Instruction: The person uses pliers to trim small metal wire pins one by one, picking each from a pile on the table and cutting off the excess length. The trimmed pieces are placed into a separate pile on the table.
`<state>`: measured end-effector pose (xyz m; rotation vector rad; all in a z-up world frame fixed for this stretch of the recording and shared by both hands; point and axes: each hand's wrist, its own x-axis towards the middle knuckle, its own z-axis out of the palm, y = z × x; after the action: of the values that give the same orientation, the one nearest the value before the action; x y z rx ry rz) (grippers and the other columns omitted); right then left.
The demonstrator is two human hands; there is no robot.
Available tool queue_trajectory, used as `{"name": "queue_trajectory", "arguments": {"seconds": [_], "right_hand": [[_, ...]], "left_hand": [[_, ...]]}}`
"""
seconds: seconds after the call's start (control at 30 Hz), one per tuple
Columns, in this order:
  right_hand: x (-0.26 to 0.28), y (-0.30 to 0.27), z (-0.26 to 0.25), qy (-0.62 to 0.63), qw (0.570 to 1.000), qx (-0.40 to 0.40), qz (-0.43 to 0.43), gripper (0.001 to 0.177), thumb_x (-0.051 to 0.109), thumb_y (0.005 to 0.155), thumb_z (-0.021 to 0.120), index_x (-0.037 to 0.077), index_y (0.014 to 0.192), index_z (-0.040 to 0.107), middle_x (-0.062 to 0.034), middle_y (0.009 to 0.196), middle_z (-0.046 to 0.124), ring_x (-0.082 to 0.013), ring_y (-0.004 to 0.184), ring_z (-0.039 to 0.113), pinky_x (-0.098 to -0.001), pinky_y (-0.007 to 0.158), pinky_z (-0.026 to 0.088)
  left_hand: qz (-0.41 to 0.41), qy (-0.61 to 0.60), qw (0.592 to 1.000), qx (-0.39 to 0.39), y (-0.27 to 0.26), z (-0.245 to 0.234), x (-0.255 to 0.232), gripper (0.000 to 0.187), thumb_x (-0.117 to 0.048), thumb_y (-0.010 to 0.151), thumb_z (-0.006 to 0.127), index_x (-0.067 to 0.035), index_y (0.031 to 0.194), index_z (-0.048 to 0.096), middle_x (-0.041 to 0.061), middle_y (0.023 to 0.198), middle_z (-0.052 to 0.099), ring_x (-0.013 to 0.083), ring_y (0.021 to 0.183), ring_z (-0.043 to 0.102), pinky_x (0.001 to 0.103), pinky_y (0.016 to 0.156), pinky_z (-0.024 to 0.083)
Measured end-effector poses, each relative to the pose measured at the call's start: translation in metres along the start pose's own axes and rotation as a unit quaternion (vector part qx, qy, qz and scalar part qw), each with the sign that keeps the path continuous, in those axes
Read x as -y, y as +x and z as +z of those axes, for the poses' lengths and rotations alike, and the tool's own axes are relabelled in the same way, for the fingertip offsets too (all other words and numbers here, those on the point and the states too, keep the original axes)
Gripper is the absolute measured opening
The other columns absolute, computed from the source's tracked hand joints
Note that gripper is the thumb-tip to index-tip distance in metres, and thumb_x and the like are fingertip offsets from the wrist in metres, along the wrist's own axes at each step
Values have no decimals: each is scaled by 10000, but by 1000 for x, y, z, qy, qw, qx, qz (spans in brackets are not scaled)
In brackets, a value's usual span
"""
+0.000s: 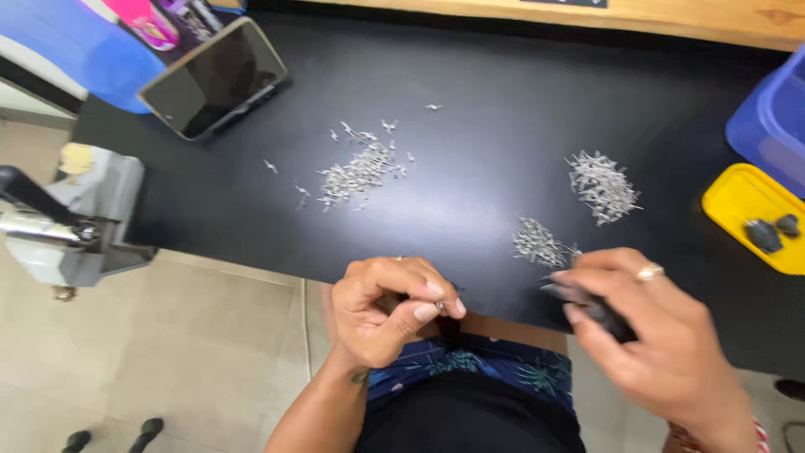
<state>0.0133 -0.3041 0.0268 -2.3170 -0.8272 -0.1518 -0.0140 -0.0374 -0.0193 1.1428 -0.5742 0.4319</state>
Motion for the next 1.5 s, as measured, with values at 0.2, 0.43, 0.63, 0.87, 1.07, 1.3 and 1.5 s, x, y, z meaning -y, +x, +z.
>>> {"name": "queue_trajectory", "arguments": {"seconds": [0.2, 0.43, 0.63, 0.87, 1.07, 1.3, 1.5], "right_hand": [[-33, -16, 4, -20, 992, -42, 120, 134, 38, 909, 662, 21, 1041, 656, -74, 1008, 697, -217, 920, 642, -326, 919, 454], [-56, -14, 20, 5, 994, -78, 80, 137, -76, 912, 643, -13, 1033, 650, -114, 965, 676, -227, 851, 621, -330, 834, 474], [-57, -8, 28, -35, 997, -62, -37, 286, -164, 769, 571, 4, 991, 639, -99, 967, 676, -268, 856, 609, -400, 857, 492], [-55, -17, 24, -21, 996, -85, 28, 129, -100, 903, 602, -13, 997, 609, -121, 929, 631, -278, 845, 568, -376, 824, 453], [-50, -5, 31, -71, 995, -71, 4, 126, -52, 904, 595, 17, 1007, 616, -107, 954, 644, -298, 870, 575, -394, 868, 451], [-56, -6, 38, -104, 994, -37, 4, 192, -2, 895, 625, 11, 1086, 619, -141, 1031, 664, -347, 968, 593, -430, 922, 434], [-50, -12, 38, -121, 990, -66, 41, 142, -28, 936, 669, 17, 1062, 621, -122, 1056, 672, -307, 959, 610, -420, 944, 468]], "left_hand": [[-140, 440, 877, -128, 27, -35, -24, 164, -128, 986, 665, -135, 1120, 569, 12, 758, 740, 113, 745, 765, 226, 725, 549], [-355, 550, 739, -159, 48, -41, -36, 327, -429, 1101, 463, -125, 1078, 582, -6, 703, 723, 120, 616, 642, 303, 727, 473], [-317, 240, 911, -110, 19, -28, -12, 174, -37, 983, 561, -21, 1156, 567, 172, 970, 734, 190, 809, 696, 275, 687, 583], [-360, 161, 918, -36, -3, 17, 9, 222, -89, 971, 603, -55, 1177, 676, 97, 998, 795, 118, 788, 675, 249, 752, 582], [-369, 199, 907, 36, -2, 51, 22, 186, -131, 949, 598, -132, 1087, 722, 10, 902, 825, 58, 786, 702, 231, 713, 538], [-332, 198, 920, 63, 0, 52, 26, 165, -137, 964, 600, -136, 1090, 707, -36, 903, 781, 49, 685, 578, 236, 675, 479], [-377, 189, 904, 71, 7, 49, 15, 219, -178, 962, 566, -134, 1131, 699, -45, 933, 778, 73, 674, 550, 257, 659, 460]]}}
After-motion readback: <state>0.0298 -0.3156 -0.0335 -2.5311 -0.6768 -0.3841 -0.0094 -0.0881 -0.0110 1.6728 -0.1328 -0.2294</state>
